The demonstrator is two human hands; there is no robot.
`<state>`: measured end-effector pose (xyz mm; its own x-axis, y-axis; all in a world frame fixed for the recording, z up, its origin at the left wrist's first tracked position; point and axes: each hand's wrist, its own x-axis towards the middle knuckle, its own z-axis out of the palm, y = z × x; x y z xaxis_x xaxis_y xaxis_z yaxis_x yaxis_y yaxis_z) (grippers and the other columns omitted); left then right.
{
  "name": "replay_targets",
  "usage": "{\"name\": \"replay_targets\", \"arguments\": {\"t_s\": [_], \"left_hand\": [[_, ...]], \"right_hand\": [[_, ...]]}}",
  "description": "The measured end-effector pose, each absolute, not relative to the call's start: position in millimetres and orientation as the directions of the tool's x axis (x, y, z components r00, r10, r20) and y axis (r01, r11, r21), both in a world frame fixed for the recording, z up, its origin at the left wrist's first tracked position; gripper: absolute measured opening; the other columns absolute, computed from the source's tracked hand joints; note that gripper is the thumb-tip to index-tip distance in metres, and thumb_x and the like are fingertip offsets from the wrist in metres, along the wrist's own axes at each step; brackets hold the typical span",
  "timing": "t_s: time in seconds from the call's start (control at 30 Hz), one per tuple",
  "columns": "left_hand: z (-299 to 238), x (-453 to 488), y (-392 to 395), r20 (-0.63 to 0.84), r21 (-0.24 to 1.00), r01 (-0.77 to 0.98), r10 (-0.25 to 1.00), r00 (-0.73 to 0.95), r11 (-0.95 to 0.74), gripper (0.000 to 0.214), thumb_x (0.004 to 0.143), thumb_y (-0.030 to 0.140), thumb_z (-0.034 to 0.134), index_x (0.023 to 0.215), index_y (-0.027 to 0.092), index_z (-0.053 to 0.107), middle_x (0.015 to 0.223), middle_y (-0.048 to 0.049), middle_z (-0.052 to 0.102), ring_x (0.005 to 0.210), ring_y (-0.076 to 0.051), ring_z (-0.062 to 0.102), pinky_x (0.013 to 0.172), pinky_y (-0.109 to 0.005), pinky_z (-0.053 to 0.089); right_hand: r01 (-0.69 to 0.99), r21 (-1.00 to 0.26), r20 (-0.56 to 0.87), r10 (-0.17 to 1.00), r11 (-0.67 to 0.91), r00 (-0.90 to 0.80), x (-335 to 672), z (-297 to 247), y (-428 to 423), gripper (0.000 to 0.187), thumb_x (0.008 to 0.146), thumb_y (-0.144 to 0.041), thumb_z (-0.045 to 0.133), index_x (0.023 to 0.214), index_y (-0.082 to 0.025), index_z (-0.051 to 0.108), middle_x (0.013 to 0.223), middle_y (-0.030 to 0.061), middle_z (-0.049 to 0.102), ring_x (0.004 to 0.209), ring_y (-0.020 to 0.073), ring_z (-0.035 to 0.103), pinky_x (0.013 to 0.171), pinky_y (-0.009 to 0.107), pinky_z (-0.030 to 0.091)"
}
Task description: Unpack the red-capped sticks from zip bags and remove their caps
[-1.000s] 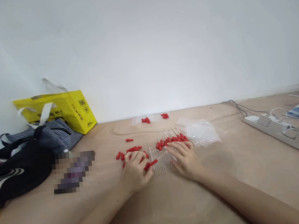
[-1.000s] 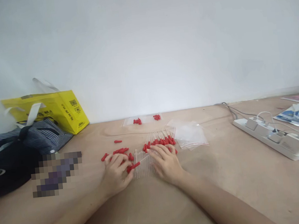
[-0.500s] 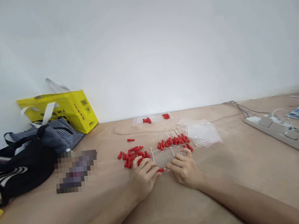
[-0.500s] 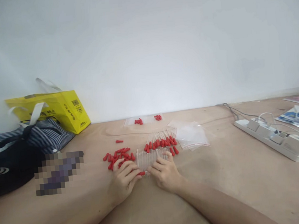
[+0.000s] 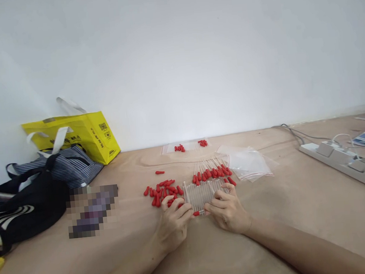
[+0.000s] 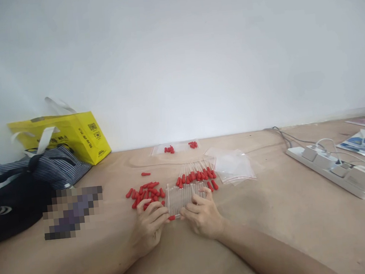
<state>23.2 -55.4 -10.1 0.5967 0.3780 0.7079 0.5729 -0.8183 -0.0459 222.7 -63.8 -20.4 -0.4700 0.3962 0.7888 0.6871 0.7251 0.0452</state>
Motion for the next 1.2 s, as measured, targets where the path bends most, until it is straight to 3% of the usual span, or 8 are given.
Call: {"name": "replay_targets", "arguments": {"t_s": [0.33,0.47,0.57,0.7,0.8,0.9,1.07,1.2], "left_hand": [[-11,21,-59,0.752,-0.014,0.566,0.365,0.550,-0.824,0.019,0.084,0.016,0.040,0.075,0.019,0.056,0.072,0.0021,0.065,0.074,-0.016,0.052,0.075,-0.035,0.028],[-6,-1,-53,0.790,-0.005,0.670,0.408,0.458,-0.742,0.020,0.084,0.016,0.040,0.075,0.019,0.058,0.074,-0.0004,0.065,0.075,-0.016,0.053,0.074,-0.032,0.033],[3,-23,-43,0.785,0.144,0.771,0.546,0.293,-0.620,0.019,0.082,0.024,0.043,0.076,0.018,0.059,0.075,-0.0041,0.062,0.073,-0.015,0.055,0.070,-0.028,0.041],[12,-48,-27,0.532,0.498,0.801,0.847,0.020,-0.331,0.027,0.074,0.039,0.044,0.078,0.017,0.060,0.068,-0.0027,0.061,0.062,-0.016,0.058,0.058,-0.026,0.046],[10,-60,-20,0.309,0.641,0.755,0.947,-0.090,-0.137,0.031,0.065,0.043,0.049,0.079,0.017,0.056,0.056,0.0018,0.058,0.052,-0.015,0.056,0.051,-0.025,0.045],[5,-63,-17,0.233,0.690,0.722,0.958,-0.167,-0.042,0.036,0.056,0.049,0.055,0.072,0.018,0.052,0.051,0.0038,0.054,0.048,-0.014,0.055,0.050,-0.025,0.044],[7,-60,-17,0.105,0.820,0.572,0.975,-0.198,0.028,0.044,0.053,0.056,0.054,0.074,0.018,0.050,0.057,0.0020,0.056,0.049,-0.016,0.058,0.050,-0.028,0.046],[15,-61,-20,0.124,0.742,0.670,0.978,-0.171,0.023,0.042,0.056,0.057,0.049,0.072,0.018,0.053,0.059,-0.0012,0.059,0.054,-0.019,0.059,0.054,-0.029,0.046]], "right_hand": [[0.652,0.112,0.780,0.341,0.750,-0.525,228,-20,-58,0.018,0.083,-0.019,0.042,0.076,-0.018,0.058,0.052,-0.0030,0.048,0.056,0.0101,0.037,0.061,0.030,0.021],[0.742,-0.081,0.819,0.468,0.666,-0.331,251,-19,-49,0.019,0.084,-0.017,0.040,0.076,-0.017,0.057,0.057,-0.0009,0.053,0.058,0.0109,0.042,0.062,0.030,0.024],[0.763,-0.260,0.769,0.605,0.591,-0.207,263,-20,-41,0.019,0.085,-0.015,0.037,0.087,-0.018,0.056,0.073,0.0033,0.057,0.066,0.0134,0.049,0.062,0.029,0.031],[0.756,-0.363,0.665,0.720,0.544,-0.198,258,-26,-37,0.033,0.081,-0.007,0.032,0.105,-0.017,0.052,0.082,0.0065,0.053,0.076,0.0164,0.051,0.067,0.029,0.041],[0.788,-0.353,0.608,0.764,0.503,-0.216,253,-33,-37,0.037,0.076,-0.003,0.033,0.107,-0.015,0.051,0.082,0.0072,0.050,0.077,0.0168,0.051,0.068,0.029,0.043],[0.826,-0.320,0.565,0.793,0.464,-0.227,251,-38,-37,0.040,0.073,0.000,0.034,0.105,-0.015,0.051,0.082,0.0076,0.050,0.077,0.0170,0.050,0.067,0.028,0.043],[0.870,-0.300,0.512,0.836,0.390,-0.198,246,-42,-35,0.031,0.072,0.000,0.034,0.091,-0.014,0.054,0.079,0.0079,0.049,0.074,0.0169,0.049,0.066,0.027,0.042],[0.880,-0.323,0.502,0.851,0.349,-0.153,240,-42,-33,0.027,0.073,-0.001,0.035,0.085,-0.014,0.055,0.081,0.0082,0.049,0.074,0.0166,0.049,0.066,0.027,0.041]]}}
